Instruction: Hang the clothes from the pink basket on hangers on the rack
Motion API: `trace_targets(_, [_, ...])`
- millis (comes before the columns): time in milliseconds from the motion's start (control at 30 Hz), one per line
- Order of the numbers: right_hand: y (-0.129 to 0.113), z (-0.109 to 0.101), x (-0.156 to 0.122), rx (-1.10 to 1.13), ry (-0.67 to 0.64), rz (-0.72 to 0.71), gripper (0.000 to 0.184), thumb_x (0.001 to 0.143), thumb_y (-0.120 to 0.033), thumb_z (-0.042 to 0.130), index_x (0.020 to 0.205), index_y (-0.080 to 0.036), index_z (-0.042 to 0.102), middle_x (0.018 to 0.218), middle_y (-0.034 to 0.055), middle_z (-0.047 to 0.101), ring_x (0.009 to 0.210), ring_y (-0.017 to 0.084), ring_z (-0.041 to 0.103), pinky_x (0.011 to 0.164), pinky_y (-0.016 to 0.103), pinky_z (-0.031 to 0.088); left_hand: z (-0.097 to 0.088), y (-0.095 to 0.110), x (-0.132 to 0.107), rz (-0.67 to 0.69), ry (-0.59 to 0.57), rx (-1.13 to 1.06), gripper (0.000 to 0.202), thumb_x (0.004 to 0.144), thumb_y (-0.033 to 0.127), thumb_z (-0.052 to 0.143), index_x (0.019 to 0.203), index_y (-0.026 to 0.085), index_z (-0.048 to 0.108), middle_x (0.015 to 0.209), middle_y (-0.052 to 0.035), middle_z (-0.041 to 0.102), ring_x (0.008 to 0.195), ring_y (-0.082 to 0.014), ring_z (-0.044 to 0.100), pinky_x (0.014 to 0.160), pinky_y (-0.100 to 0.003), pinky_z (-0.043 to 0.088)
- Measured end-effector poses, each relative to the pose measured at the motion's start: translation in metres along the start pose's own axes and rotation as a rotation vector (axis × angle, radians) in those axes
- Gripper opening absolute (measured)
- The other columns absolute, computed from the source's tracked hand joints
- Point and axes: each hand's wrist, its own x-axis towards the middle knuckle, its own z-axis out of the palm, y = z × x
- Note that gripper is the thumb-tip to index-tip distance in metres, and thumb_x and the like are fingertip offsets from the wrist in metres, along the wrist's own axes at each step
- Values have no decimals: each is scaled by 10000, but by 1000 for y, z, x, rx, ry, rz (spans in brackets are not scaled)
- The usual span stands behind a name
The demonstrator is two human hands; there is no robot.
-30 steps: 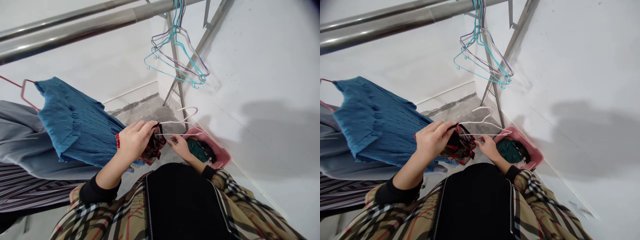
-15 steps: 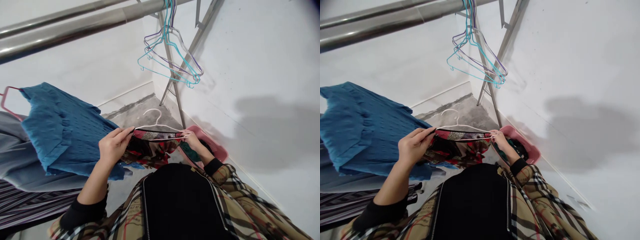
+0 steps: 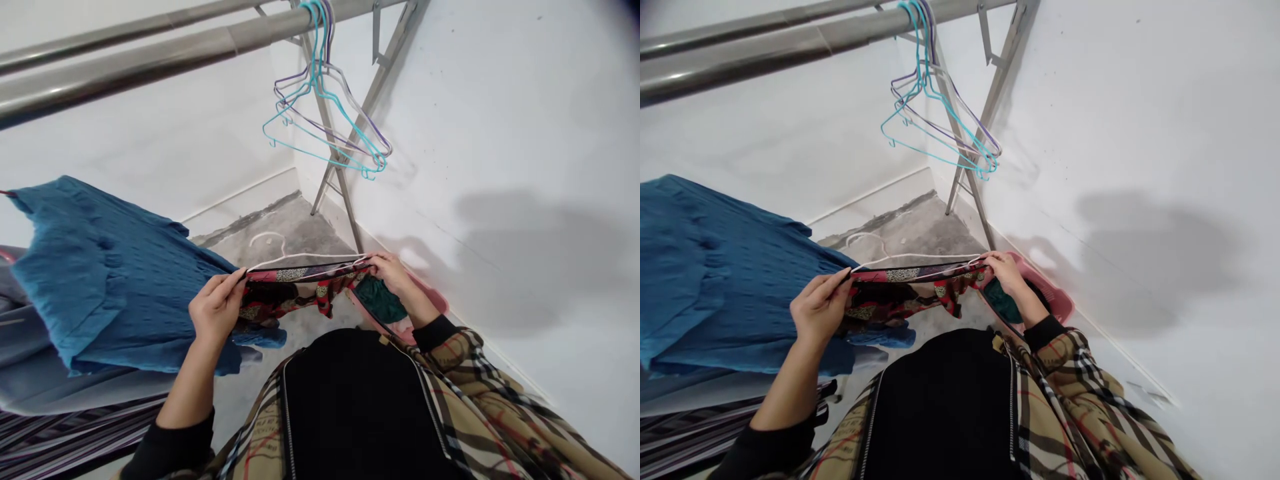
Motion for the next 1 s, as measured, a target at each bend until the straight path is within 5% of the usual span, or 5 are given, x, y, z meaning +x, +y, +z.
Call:
trace_targets(300, [-22,-2,-15,-73,-42,-19,194,673,-279,603,819,-163,657,617,-8,620,523,119,529,517,254,406,13,-1,-18,51,-100,121,248,874,274,599,1066,317,750,845,-24,729,725,-133,646,635,-205,443])
trace_targets(433, [-47,-8,-35,-441,-322,-364,215,790,-341,627,904,-178,709,859,46,669,723,156,609,686,303,490,17,3,-18,-91,-75,-80,239,879,300,594,1064,267,742,838,-21,713,720,-124,644,641,-203,465])
trace_targets(600, [-69,-17,-33,-855,-185,-764,283,886,-385,592,1116,-248,686,1093,85,655,997,221,591,885,385,460,13,2,-8,-179,-125,-304,219,838,333,633,986,218,745,739,-10,671,625,-116,605,618,-223,489])
trace_targets(867, [-83,-12,-34,-1052,-486,-953,322,1001,-338,395,898,-197,666,819,63,666,787,181,596,760,306,453,8,13,8,-336,-215,-541,247,829,357,641,1005,202,721,678,22,641,428,-71,514,449,-192,435])
trace_targets(1000, [-103,-20,-47,-962,-453,-975,283,997,-321,408,970,-189,657,789,43,684,703,150,629,648,247,467,5,8,15,-226,-265,-459,291,783,359,693,1012,185,732,772,-14,702,607,-119,617,591,-213,507])
